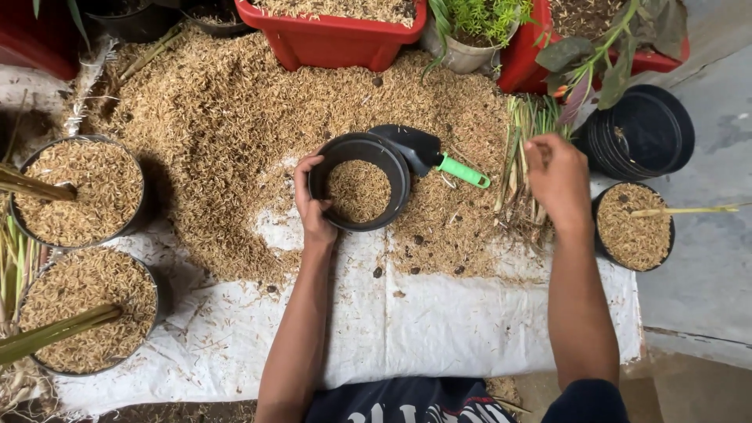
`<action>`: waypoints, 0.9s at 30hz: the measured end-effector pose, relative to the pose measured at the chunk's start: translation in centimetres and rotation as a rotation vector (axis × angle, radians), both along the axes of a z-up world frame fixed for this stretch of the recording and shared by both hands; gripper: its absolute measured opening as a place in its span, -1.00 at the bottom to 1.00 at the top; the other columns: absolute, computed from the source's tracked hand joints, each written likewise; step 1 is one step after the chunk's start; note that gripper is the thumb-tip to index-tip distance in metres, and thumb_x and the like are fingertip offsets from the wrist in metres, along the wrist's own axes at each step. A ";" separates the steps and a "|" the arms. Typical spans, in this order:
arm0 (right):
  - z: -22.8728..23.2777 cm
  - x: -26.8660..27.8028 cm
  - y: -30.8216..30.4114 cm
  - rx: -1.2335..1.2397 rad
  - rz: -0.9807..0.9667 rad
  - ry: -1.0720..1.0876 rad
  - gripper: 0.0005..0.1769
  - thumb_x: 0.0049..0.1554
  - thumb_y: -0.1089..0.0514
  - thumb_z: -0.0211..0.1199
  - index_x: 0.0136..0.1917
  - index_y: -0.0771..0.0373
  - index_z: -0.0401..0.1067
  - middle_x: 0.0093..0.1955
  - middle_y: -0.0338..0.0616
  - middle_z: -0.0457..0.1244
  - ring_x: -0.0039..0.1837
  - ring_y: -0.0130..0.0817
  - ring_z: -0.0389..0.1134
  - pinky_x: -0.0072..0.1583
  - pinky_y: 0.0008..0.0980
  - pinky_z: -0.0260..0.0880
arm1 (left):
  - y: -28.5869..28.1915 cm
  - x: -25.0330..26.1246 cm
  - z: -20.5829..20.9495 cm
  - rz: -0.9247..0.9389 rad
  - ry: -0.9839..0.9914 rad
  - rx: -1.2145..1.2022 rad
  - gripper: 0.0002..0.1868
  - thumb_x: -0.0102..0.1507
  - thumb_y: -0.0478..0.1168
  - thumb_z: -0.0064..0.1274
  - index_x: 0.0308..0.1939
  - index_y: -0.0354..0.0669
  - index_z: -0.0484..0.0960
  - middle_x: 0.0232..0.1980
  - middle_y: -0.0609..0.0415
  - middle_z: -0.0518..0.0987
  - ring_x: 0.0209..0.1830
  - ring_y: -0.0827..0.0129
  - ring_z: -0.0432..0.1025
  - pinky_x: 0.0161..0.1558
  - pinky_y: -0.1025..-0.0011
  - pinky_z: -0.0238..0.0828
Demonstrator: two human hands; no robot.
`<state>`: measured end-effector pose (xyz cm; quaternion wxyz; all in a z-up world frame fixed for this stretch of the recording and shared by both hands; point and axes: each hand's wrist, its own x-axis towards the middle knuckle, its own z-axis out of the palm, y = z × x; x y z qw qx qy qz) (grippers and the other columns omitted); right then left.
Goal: Filling a small black plastic pot with a soil mixture using a hand trowel
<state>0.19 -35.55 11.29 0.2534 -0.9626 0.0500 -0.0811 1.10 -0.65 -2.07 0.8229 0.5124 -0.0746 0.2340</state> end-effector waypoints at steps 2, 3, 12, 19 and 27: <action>0.6 -1.0 0.5 -0.061 -0.016 0.064 -0.79 0.39 0.11 0.19 0.12 0.27 0.54 -0.09 0.04 0.37 0.02 0.07 0.43 0.08 -0.01 0.37 | 0.1 -0.1 0.1 -0.001 -0.002 0.004 -0.27 -0.15 -0.16 -0.20 0.14 -0.29 0.31 0.31 -0.29 0.30 0.37 -0.04 0.19 0.41 0.00 0.09; 0.9 -1.5 0.8 -0.120 -0.036 0.127 -0.81 0.33 0.06 0.25 0.05 0.18 0.60 -0.15 0.01 0.40 -0.02 0.08 0.46 0.01 -0.01 0.39 | 0.1 -0.1 0.1 -0.004 -0.005 0.009 -0.27 -0.15 -0.17 -0.20 0.14 -0.29 0.31 0.31 -0.29 0.30 0.37 -0.04 0.19 0.41 -0.01 0.09; -2.8 -0.3 2.2 -0.122 -0.223 0.419 -0.67 0.23 0.02 0.24 -0.01 0.35 0.59 -0.14 0.24 0.40 -0.02 0.28 0.46 -0.07 0.09 0.44 | 0.4 -0.4 0.8 -0.022 0.001 0.058 -0.28 -0.13 -0.18 -0.21 0.15 -0.26 0.30 0.32 -0.30 0.27 0.38 -0.12 0.17 0.42 -0.13 0.06; -1.2 -0.7 3.6 -0.075 -0.256 0.441 -0.55 0.19 0.05 0.29 0.16 0.49 0.53 -0.02 0.33 0.39 0.07 0.27 0.44 0.09 0.11 0.44 | 0.4 -0.2 0.2 -0.019 0.000 0.072 -0.29 -0.13 -0.17 -0.22 0.15 -0.23 0.30 0.32 -0.29 0.28 0.38 -0.13 0.17 0.41 -0.18 0.05; 0.7 -0.9 3.9 0.060 -0.155 0.448 -0.46 0.19 0.07 0.24 0.23 0.63 0.41 0.13 0.41 0.36 0.21 0.33 0.37 0.18 0.16 0.35 | 0.3 -0.4 1.2 -0.011 -0.001 0.073 -0.32 -0.12 -0.17 -0.22 0.13 -0.19 0.31 0.31 -0.25 0.29 0.36 -0.12 0.18 0.40 -0.20 0.06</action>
